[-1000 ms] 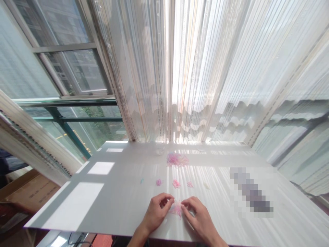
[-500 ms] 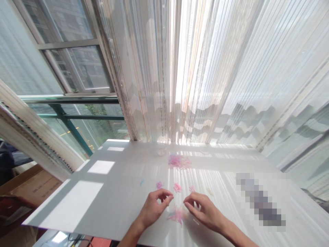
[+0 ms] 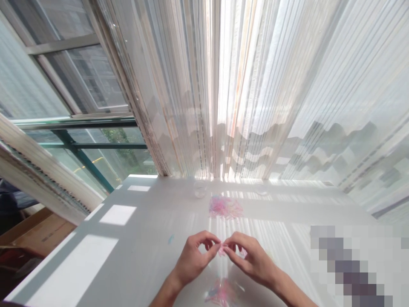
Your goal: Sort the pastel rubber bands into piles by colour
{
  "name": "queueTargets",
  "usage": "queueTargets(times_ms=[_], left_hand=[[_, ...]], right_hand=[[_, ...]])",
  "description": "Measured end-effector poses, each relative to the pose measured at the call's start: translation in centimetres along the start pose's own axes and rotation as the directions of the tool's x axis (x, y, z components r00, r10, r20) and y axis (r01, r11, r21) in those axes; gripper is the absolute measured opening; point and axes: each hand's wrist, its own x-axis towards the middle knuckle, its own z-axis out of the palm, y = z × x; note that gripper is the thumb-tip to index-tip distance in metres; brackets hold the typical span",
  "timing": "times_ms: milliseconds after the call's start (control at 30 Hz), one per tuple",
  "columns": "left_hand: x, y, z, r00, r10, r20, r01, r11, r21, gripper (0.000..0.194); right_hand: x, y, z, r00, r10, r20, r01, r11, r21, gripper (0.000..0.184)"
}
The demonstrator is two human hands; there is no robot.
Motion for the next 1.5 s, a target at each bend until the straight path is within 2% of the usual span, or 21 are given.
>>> queueTargets(times_ms=[267, 600, 767, 1100, 1500], left_hand=[[1.5, -0.7, 0.3, 0.999, 0.048, 0.013, -0.048, 0.999, 0.012, 0.011], [1.4, -1.6, 0.9, 0.997, 0.068, 0.033, -0.068, 0.998, 0.005, 0.009], [1.4, -1.7, 0.9, 0.996, 0.067, 0.051, -0.067, 0.998, -0.001, 0.007], [1.7, -1.7, 0.7, 0.998, 0.044, 0.039, -0.045, 0.998, 0.036, 0.012], [1.7, -1.9, 0.6, 0.997, 0.071, 0.027, -0.072, 0.996, 0.054, 0.010]], right_hand=[[-0.4, 1.6, -0.2, 0.998, -0.043, -0.040, 0.040, 0.997, -0.073, 0.018], [-0.8, 1.9, -0.5, 0.986, -0.148, -0.081, 0.128, 0.969, -0.213, 0.015], [-0.8, 2.1, -0.4, 0.976, -0.189, -0.112, 0.159, 0.960, -0.231, 0.013], [-0.6, 1.9, -0.5, 0.970, -0.206, -0.129, 0.169, 0.954, -0.249, 0.014], [-0.7, 2.2, -0.1, 0.966, -0.237, -0.107, 0.193, 0.929, -0.316, 0.013]])
